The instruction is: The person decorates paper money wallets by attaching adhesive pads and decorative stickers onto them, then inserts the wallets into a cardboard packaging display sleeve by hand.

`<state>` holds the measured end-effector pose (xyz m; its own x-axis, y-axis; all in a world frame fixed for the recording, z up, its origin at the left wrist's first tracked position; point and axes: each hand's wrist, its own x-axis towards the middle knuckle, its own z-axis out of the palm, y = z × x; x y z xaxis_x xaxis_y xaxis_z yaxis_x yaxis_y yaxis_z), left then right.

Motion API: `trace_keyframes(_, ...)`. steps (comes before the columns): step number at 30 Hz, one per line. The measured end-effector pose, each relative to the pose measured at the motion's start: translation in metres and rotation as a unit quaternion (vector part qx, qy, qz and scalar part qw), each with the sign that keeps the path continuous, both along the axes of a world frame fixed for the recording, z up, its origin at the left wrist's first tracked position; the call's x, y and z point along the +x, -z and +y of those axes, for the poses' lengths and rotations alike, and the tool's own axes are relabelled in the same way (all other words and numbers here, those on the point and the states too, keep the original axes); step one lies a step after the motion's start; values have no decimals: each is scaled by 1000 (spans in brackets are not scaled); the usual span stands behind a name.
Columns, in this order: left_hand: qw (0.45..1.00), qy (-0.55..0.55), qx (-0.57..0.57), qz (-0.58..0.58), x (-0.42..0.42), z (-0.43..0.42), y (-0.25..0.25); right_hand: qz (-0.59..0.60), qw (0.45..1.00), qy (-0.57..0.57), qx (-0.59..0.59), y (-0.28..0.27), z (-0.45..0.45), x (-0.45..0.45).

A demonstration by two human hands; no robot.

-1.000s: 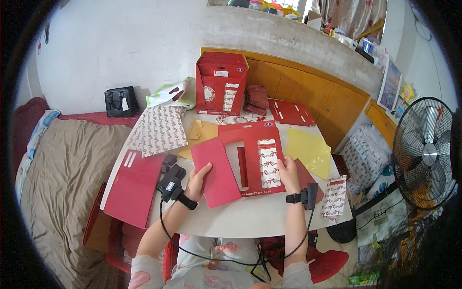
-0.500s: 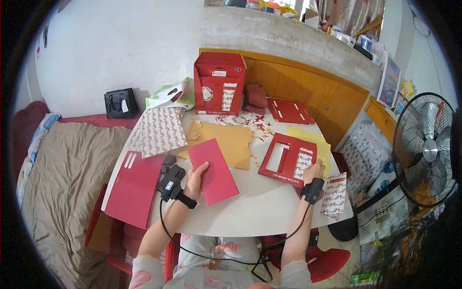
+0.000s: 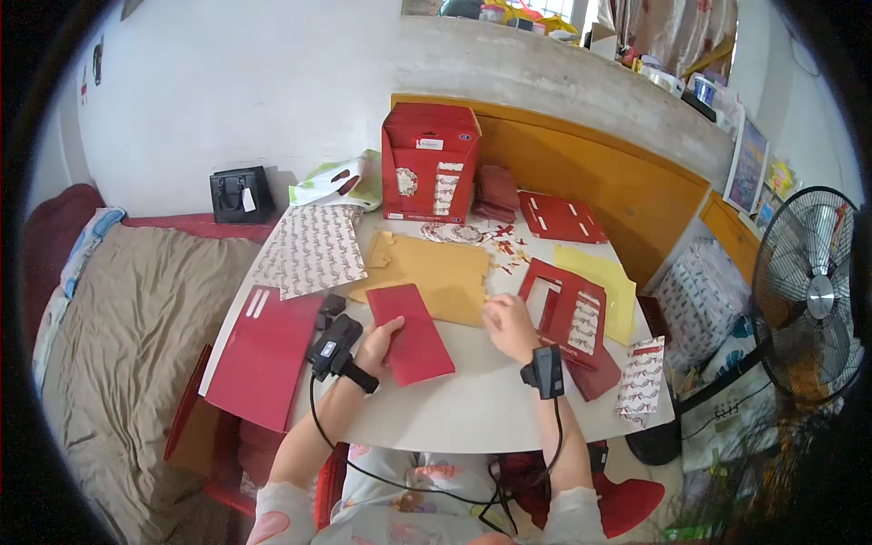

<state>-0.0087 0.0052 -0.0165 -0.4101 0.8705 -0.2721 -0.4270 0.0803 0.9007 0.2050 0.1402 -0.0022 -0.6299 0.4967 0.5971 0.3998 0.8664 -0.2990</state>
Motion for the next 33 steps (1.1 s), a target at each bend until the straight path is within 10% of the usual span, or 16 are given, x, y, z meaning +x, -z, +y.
trace_keyframes(6,994,-98,22,44,-5,-1,-6,-206,977,53,-24,-12,11,-31)
trace_keyframes(33,976,-114,50,181,-9,-1,1,-221,971,-70,-66,-18,4,-30)
